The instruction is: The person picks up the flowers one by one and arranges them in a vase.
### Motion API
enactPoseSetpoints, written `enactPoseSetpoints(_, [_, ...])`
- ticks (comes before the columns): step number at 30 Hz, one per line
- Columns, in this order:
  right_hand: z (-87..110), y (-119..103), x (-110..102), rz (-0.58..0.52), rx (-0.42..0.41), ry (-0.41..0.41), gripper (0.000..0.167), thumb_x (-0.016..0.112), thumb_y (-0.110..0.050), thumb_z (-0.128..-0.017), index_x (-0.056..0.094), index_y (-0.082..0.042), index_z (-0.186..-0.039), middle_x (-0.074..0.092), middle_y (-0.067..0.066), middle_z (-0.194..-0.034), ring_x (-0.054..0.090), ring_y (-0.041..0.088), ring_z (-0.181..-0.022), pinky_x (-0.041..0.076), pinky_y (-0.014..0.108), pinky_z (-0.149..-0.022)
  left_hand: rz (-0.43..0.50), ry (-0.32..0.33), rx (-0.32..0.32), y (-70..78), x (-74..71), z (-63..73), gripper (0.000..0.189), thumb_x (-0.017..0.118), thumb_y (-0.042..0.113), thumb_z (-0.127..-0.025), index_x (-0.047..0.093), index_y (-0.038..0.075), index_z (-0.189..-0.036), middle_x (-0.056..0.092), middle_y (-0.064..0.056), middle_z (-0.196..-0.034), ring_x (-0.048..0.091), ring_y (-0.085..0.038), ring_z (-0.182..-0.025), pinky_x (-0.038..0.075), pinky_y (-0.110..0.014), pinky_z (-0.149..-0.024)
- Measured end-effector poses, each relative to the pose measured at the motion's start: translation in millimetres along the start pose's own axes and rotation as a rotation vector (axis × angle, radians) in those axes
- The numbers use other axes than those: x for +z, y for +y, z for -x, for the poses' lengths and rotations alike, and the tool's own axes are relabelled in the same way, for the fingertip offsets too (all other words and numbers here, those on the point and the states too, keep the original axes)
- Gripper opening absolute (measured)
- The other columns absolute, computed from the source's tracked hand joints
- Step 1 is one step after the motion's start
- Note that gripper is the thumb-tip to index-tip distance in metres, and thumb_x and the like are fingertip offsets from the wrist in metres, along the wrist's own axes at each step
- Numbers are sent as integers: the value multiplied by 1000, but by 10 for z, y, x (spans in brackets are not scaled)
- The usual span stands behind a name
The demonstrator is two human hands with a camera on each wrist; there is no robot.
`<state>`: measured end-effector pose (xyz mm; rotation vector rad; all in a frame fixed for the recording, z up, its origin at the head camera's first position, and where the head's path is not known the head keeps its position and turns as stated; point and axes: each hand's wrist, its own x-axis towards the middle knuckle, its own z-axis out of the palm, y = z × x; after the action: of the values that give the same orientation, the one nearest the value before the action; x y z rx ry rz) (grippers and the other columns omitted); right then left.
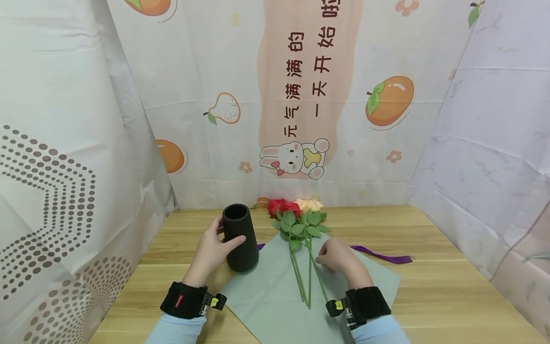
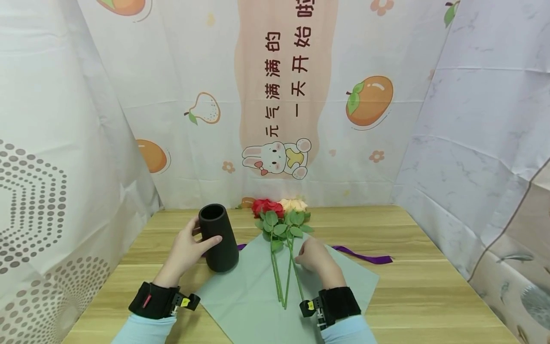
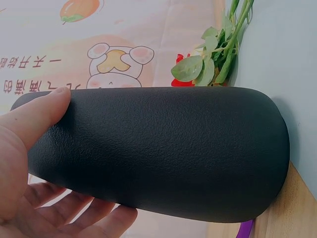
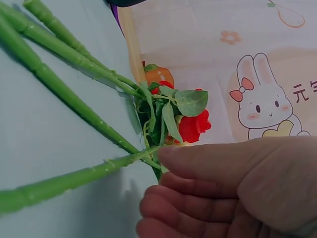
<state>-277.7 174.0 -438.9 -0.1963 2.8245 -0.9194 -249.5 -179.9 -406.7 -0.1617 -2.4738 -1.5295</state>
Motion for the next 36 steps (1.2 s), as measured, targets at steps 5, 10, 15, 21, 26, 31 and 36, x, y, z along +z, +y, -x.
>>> enactPoseSetpoints(5, [12, -2, 54, -5, 16, -30, 19, 75, -9, -90, 67, -5, -74, 61, 6, -58, 59, 18, -53, 48, 30, -51, 2, -3, -10, -1, -1, 8, 81, 85, 38, -85, 43, 16, -151, 51, -12, -148, 48, -37, -135, 48, -59, -101])
enactPoseSetpoints(10, [16, 13, 100, -18, 9, -54, 19, 73, -3, -90, 67, -5, -72, 63, 7, -59, 64, 19, -53, 54, 31, -52, 5, -3, -9, 4, -5, 17, 80, 85, 37, -85, 45, 17, -150, 52, -12, -147, 49, -37, -134, 48, -59, -100])
enactPoseSetpoints(15, [35, 12, 126, -44, 4, -66, 18, 72, -1, -89, 68, -4, -72, 64, 9, -61, 65, 21, -53, 56, 33, -53, 6, -7, -11, 4, -8, 21, 79, 85, 38, -84, 45, 18, -149, 52, -10, -146, 49, -35, -134, 48, -58, -100])
enactPoseSetpoints(21, [29, -3, 155, -46, 17, -59, 18, 73, -2, -90, 67, -4, -73, 63, 8, -60, 65, 20, -52, 56, 33, -52, 0, -6, -11, -2, -8, 17, 79, 85, 38, -85, 45, 18, -150, 52, -10, -146, 49, -35, -134, 49, -57, -100])
enactPoseSetpoints(26, [-7, 8, 180, -56, 29, -60, 19, 73, -4, -91, 66, -4, -73, 63, 8, -60, 64, 19, -51, 55, 33, -51, 1, -2, -11, 1, 5, 14, 81, 85, 38, -84, 44, 17, -151, 52, -11, -146, 49, -36, -134, 48, -58, -100])
enactPoseSetpoints(31, [-64, 29, 218, -54, 39, -26, 19, 74, -12, -92, 67, -5, -75, 62, 6, -58, 63, 18, -50, 52, 31, -50, 8, -3, -10, 4, 14, 7, 81, 85, 38, -84, 44, 16, -151, 51, -12, -147, 49, -37, -134, 48, -59, -100])
enactPoseSetpoints(36, [-118, 26, 272, -39, 12, 33, 23, 74, -15, -94, 66, -6, -74, 59, 5, -56, 60, 17, -48, 48, 30, -48, 10, -3, -10, 8, 3, 7, 81, 85, 38, -85, 44, 16, -151, 51, -12, -147, 49, -37, -134, 48, -59, -101])
